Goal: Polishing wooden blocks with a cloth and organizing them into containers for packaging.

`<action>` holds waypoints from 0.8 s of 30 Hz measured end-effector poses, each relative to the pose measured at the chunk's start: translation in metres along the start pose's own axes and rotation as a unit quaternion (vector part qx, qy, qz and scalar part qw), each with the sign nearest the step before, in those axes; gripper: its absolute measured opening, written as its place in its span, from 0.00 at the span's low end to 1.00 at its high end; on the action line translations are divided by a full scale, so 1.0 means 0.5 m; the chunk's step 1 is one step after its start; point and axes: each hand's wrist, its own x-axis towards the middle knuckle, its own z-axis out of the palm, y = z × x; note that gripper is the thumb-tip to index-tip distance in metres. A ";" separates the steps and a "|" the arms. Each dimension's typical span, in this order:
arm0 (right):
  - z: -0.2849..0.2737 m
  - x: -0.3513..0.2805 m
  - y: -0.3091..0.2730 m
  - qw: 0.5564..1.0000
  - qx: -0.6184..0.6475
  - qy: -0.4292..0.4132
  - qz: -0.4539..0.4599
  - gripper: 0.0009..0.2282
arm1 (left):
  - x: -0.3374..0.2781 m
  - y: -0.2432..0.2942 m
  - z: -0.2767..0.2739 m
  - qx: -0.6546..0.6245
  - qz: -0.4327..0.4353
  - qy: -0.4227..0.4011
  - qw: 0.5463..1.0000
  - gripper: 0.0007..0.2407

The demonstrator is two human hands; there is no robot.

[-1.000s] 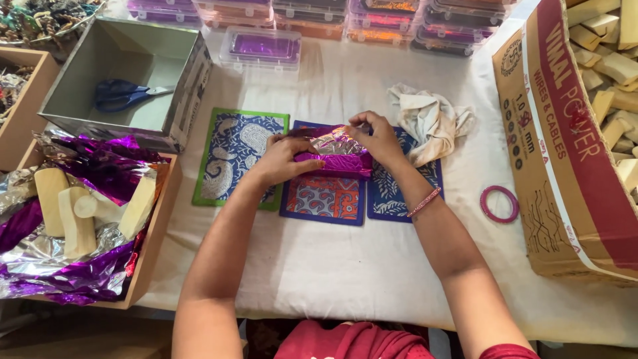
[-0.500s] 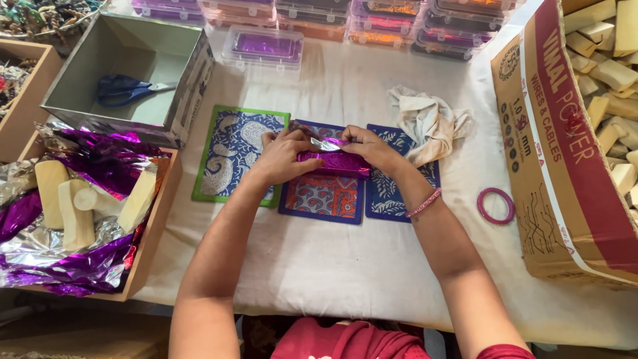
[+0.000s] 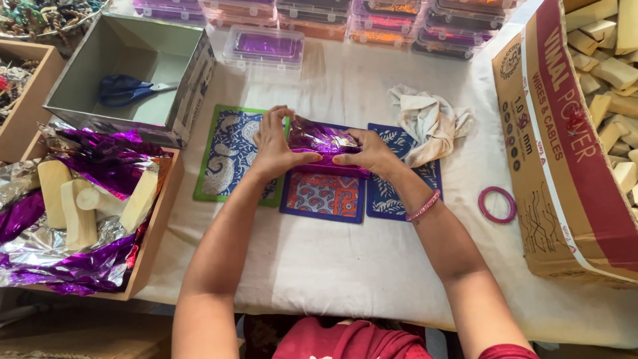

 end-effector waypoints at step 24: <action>-0.006 0.009 0.016 0.984 -0.069 0.116 -0.116 0.08 | 0.009 0.039 -0.009 -0.267 -0.132 -0.178 0.938 0.11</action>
